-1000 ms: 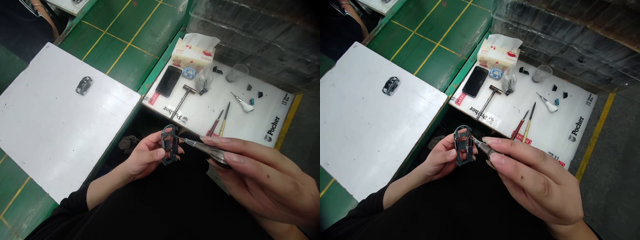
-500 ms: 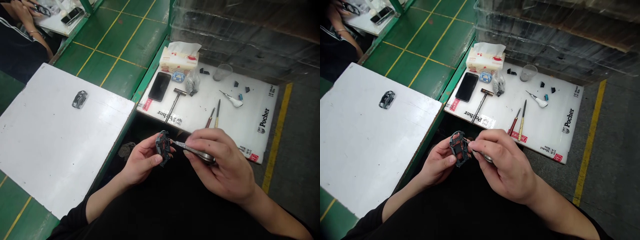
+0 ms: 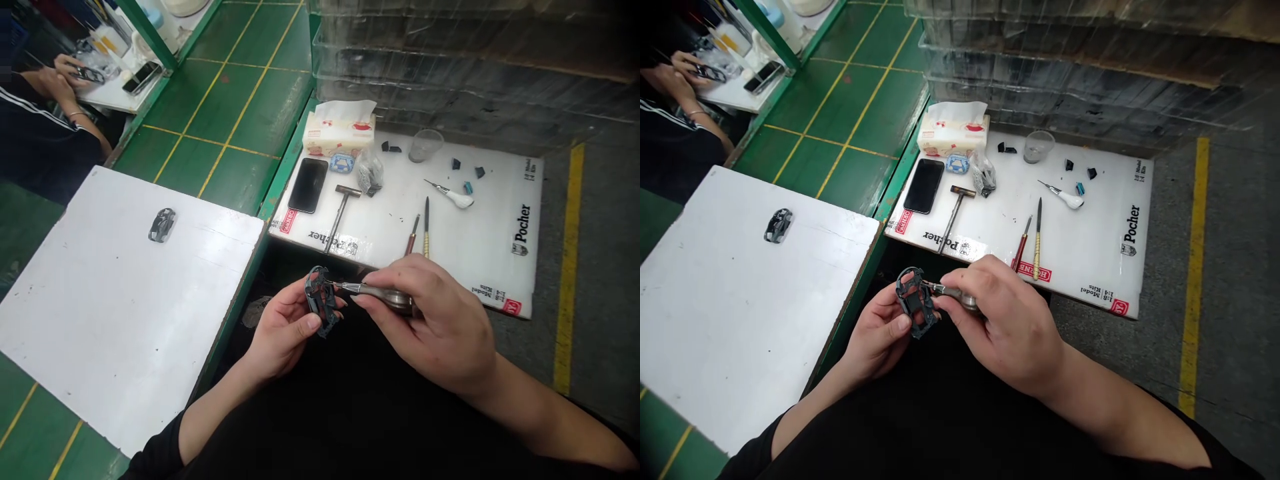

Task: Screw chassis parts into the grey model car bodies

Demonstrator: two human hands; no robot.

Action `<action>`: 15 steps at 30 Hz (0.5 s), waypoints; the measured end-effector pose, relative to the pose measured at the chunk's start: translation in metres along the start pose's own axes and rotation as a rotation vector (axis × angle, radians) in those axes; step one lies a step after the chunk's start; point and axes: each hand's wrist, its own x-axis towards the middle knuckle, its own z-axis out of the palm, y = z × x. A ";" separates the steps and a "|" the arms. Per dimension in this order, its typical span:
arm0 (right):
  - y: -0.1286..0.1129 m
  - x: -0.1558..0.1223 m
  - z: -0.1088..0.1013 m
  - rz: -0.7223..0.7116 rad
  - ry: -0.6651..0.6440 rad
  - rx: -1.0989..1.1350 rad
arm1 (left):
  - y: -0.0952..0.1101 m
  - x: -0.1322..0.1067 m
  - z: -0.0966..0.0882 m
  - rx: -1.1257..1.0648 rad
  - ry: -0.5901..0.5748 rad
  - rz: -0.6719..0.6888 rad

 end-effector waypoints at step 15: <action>0.004 -0.002 0.001 0.210 -0.010 -0.053 | -0.006 0.000 -0.009 0.145 0.006 0.019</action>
